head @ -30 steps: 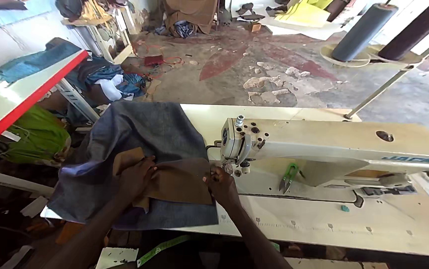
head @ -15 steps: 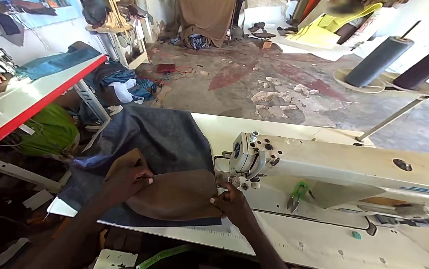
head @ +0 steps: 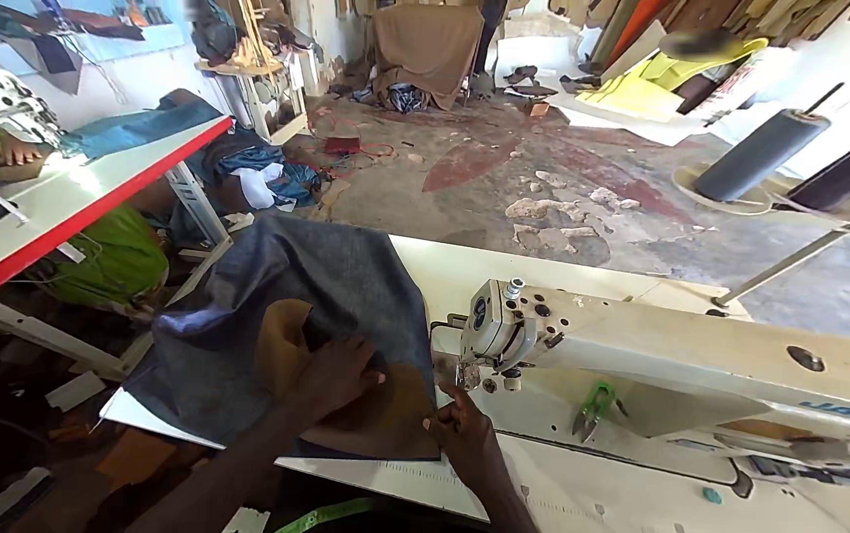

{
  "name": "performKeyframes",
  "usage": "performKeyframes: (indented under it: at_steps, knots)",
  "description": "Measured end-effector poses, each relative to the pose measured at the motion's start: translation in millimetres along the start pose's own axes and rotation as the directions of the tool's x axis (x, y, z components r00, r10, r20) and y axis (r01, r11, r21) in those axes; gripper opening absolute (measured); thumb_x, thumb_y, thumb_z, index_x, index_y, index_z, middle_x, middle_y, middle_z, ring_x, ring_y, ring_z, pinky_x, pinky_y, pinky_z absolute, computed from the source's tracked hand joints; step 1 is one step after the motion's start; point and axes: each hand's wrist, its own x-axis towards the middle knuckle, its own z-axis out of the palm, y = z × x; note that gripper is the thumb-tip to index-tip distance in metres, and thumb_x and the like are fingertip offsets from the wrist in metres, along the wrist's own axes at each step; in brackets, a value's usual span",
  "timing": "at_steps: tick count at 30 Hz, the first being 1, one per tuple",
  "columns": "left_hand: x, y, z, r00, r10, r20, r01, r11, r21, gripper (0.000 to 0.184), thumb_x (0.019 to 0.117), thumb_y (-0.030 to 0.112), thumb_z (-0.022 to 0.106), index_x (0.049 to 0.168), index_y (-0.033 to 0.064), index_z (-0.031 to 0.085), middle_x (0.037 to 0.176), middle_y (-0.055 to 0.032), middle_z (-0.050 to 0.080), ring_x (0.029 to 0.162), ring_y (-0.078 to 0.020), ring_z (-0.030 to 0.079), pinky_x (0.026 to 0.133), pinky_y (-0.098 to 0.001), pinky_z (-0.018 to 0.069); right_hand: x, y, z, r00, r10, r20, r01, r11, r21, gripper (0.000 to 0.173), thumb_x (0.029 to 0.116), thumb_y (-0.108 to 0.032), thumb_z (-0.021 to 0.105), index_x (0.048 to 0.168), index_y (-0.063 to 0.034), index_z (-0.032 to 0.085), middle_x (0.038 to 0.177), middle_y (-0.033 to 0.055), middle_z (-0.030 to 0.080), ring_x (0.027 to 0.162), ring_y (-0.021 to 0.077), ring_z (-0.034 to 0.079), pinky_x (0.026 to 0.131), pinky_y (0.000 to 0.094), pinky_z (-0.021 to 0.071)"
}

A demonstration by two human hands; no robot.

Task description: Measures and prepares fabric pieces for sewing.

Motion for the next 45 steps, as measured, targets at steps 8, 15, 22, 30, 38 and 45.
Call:
performKeyframes:
  at_steps: [8,15,22,30,38,45]
  knots:
    - [-31.3,-10.1,62.9,0.928,0.116,-0.353,-0.187,0.967,-0.174,0.043,0.1063,0.046,0.047,0.114,0.0101,0.069,0.109,-0.013,0.067,0.108,-0.0309,0.064,0.097,-0.0494,0.0515,-33.5,5.1,4.4,0.999,0.023,0.047,-0.025,0.998,0.049,0.059,0.0904,-0.017,0.073,0.144,-0.0074,0.05,0.088,0.0,0.074,0.067,0.0134,0.069,0.064,0.0341,0.0599]
    - [-7.6,-10.6,-0.1,0.908,0.044,-0.418,-0.16,0.956,-0.246,0.033,0.1074,0.039,0.05,0.114,0.0113,0.067,0.092,-0.0067,0.069,0.083,-0.0228,0.069,0.076,-0.0477,0.0585,17.2,-20.7,5.2,0.988,-0.101,-0.119,0.107,0.993,0.045,0.044,0.0933,-0.017,0.071,0.133,-0.0014,0.059,0.088,0.0024,0.073,0.068,0.0139,0.069,0.064,0.0338,0.0597]
    - [77.3,-24.0,-12.2,0.948,0.152,-0.278,-0.181,0.98,-0.081,0.043,0.0997,0.054,0.059,0.118,0.0149,0.066,0.103,-0.0081,0.069,0.094,-0.0267,0.069,0.083,-0.0525,0.057,58.2,-12.2,11.2,0.982,-0.09,-0.169,0.062,0.984,-0.166,0.039,0.0934,-0.016,0.07,0.13,-0.0052,0.063,0.095,0.0033,0.074,0.082,0.0152,0.071,0.078,0.0368,0.0599]
    - [62.0,-43.2,39.8,0.924,0.154,-0.351,-0.2,0.975,-0.099,0.048,0.0976,0.058,0.059,0.111,0.0141,0.071,0.106,-0.0046,0.07,0.097,-0.0224,0.069,0.084,-0.0488,0.0585,39.5,-11.1,10.0,0.994,-0.041,-0.105,0.025,0.989,-0.147,0.042,0.0929,-0.018,0.071,0.132,-0.0059,0.061,0.092,0.001,0.073,0.076,0.0132,0.07,0.073,0.0343,0.06]
    - [-7.3,-35.1,55.5,0.909,0.212,-0.359,-0.289,0.941,-0.177,0.043,0.1003,0.054,0.057,0.104,0.0129,0.071,0.098,-0.0033,0.069,0.089,-0.0182,0.068,0.079,-0.0425,0.0584,-31.2,-4.3,33.2,0.996,-0.042,-0.084,0.037,0.998,-0.06,0.048,0.0902,-0.016,0.072,0.136,-0.0079,0.06,0.09,-0.0037,0.074,0.069,0.0098,0.069,0.064,0.0304,0.06]
    - [-4.8,-40.2,42.5,0.949,0.19,-0.251,-0.272,0.896,-0.352,0.042,0.0998,0.051,0.06,0.111,0.012,0.073,0.106,-0.0041,0.071,0.1,-0.0177,0.068,0.091,-0.043,0.0556,-7.4,-14.2,23.5,0.993,-0.073,-0.097,0.067,0.996,-0.063,0.038,0.0961,-0.03,0.068,0.126,-0.0054,0.066,0.1,0.002,0.073,0.085,0.0119,0.071,0.078,0.0316,0.0607]
